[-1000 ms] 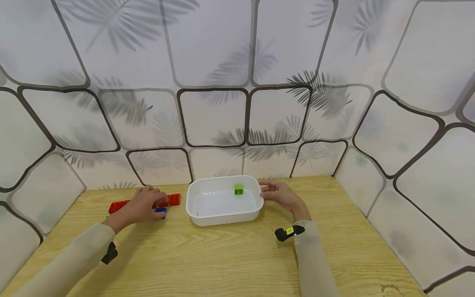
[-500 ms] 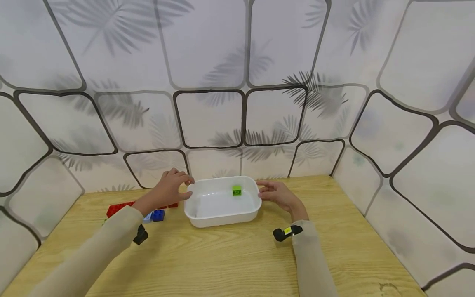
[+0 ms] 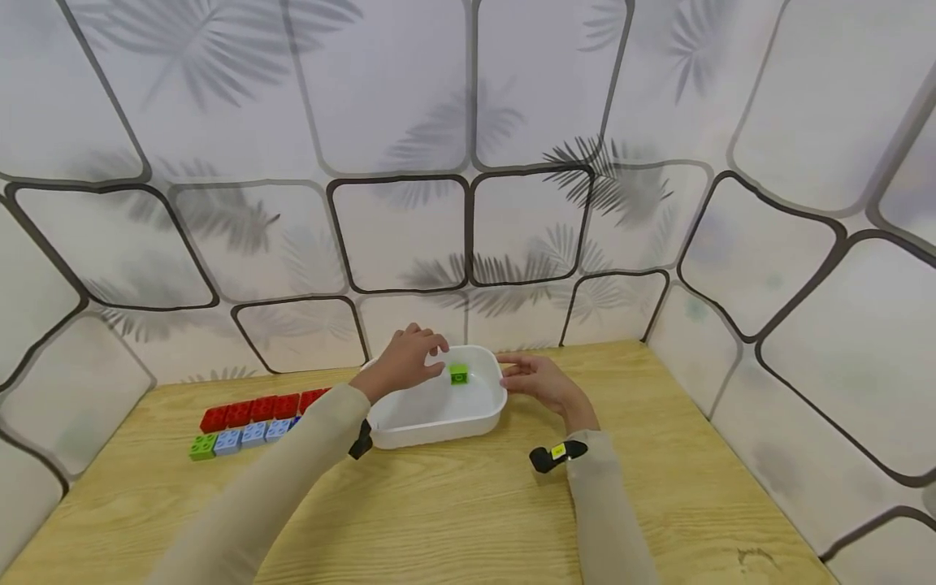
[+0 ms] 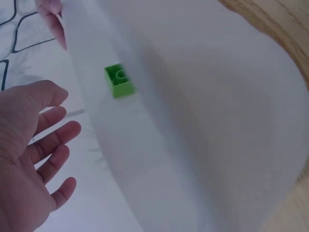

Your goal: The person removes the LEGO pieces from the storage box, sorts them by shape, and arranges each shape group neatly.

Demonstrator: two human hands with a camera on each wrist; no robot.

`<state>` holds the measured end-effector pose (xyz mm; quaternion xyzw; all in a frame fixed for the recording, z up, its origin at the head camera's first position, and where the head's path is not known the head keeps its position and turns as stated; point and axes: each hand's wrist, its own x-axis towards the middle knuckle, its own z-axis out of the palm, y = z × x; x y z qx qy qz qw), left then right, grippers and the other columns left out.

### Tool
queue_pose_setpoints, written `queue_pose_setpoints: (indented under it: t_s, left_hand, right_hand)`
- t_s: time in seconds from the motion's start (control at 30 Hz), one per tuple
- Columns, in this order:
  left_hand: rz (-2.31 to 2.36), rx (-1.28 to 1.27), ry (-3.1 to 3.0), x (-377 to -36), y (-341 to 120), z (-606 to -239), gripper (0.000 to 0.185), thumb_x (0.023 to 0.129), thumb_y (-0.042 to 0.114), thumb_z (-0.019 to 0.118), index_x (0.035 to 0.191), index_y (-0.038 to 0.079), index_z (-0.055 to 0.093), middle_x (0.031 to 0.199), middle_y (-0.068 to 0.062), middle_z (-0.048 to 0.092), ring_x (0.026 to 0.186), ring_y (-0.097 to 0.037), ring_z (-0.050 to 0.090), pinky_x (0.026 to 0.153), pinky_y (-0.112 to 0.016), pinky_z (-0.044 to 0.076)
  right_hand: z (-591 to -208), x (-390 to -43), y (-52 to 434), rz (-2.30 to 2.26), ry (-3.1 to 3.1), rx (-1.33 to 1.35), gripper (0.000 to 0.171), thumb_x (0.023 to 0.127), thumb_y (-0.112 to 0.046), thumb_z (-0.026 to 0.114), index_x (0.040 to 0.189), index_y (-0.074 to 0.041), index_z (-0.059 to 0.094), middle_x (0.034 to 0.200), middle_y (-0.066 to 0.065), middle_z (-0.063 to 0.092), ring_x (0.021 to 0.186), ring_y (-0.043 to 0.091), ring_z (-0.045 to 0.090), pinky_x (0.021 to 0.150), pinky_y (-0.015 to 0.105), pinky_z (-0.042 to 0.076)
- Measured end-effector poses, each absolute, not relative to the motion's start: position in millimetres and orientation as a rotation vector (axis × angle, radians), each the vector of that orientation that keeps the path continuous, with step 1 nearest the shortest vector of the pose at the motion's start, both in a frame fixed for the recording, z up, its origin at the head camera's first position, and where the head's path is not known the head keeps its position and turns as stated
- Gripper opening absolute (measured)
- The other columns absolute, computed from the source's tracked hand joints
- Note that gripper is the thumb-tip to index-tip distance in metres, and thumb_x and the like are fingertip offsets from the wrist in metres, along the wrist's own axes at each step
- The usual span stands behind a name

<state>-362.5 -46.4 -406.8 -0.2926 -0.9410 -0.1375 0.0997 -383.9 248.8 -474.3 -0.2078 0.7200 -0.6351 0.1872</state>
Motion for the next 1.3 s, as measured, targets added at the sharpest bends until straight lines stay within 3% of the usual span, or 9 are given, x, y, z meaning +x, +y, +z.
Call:
queue_pose_setpoints:
  t_s: [0.37, 0.67, 1.03, 1.3]
  left_hand:
    - [-0.343, -0.748, -2.863, -377, -28, -423, 0.019, 0.095, 0.018, 0.072, 0.111, 0.008, 0.073, 0.103, -0.01, 0.073, 0.092, -0.026, 0.056, 0.084, -0.045, 0.047]
    - [-0.255, -0.7, -2.886, -381, -21, -427, 0.021, 0.095, 0.021, 0.073, 0.112, 0.009, 0.075, 0.112, -0.01, 0.075, 0.095, -0.028, 0.06, 0.086, -0.045, 0.049]
    - [-0.255, -0.839, -2.937, -385, -17, -393, 0.024, 0.094, 0.017, 0.073, 0.118, 0.011, 0.073, 0.105, -0.009, 0.074, 0.098, -0.029, 0.059, 0.088, -0.047, 0.047]
    - [-0.094, -0.943, -3.08, -383, -14, -400, 0.028, 0.099, 0.014, 0.064, 0.126, 0.009, 0.071, 0.116, -0.009, 0.073, 0.11, -0.029, 0.062, 0.095, -0.046, 0.05]
  right_hand:
    - [-474, -383, 242, -1.804, 1.999, -0.609, 0.058, 0.098, -0.001, 0.063, 0.151, 0.007, 0.04, 0.11, 0.005, 0.069, 0.102, 0.012, 0.068, 0.089, 0.031, 0.058]
    - [-473, -382, 238, -1.806, 2.007, -0.588, 0.058, 0.098, -0.001, 0.064, 0.151, 0.006, 0.041, 0.109, 0.004, 0.069, 0.1, 0.012, 0.068, 0.089, 0.031, 0.058]
    - [-473, -385, 244, -1.816, 2.013, -0.581, 0.059, 0.098, -0.001, 0.064, 0.151, 0.007, 0.041, 0.108, 0.003, 0.068, 0.1, 0.012, 0.067, 0.088, 0.03, 0.057]
    - [-475, -384, 247, -1.81, 1.993, -0.58, 0.058, 0.097, 0.0, 0.064, 0.15, 0.007, 0.042, 0.106, 0.001, 0.068, 0.099, 0.011, 0.066, 0.087, 0.027, 0.057]
